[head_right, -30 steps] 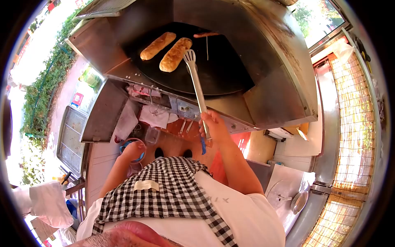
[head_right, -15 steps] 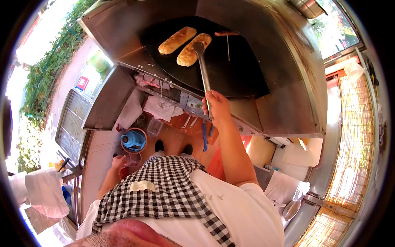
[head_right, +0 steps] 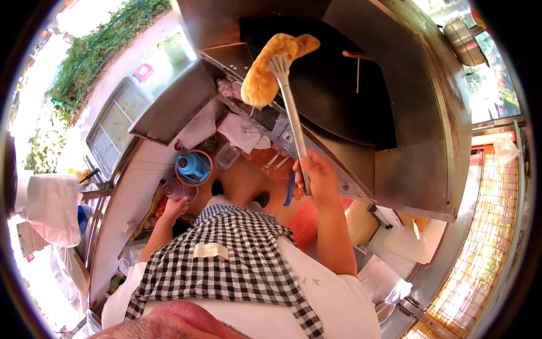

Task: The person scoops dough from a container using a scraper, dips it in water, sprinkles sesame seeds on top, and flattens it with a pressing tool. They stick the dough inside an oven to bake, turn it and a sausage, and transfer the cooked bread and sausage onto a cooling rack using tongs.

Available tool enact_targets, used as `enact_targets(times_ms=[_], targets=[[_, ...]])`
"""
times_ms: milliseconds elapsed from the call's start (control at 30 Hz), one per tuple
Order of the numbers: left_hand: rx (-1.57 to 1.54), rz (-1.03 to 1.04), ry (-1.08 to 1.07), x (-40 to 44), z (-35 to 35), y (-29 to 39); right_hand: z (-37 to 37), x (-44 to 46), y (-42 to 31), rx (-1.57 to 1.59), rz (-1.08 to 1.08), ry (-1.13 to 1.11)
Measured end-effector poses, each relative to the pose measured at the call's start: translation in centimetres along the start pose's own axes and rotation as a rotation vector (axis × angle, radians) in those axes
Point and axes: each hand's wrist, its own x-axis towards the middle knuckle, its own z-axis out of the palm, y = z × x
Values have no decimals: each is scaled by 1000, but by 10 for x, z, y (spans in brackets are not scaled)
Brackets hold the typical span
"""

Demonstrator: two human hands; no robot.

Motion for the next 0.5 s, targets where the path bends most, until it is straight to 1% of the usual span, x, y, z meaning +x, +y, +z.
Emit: enact_targets(times_ms=[100, 200, 267, 367, 400, 500], targets=[[-97, 127, -111, 23, -9, 30, 27, -7, 2, -25, 40, -131], [43, 333, -21, 38, -20, 61, 57, -7, 9, -77, 110, -262], [-55, 338, 7, 27, -29, 82, 85, 1, 12, -139, 168, -321], [-100, 381, 67, 44, -49, 43, 144, 18, 14, -226, 138, -376], [-24, 286, 70, 45, -62, 27, 159, 27, 17, -245, 165, -427], [243, 207, 159, 31, -96, -35, 204, 61, 30, -304, 226, -554]])
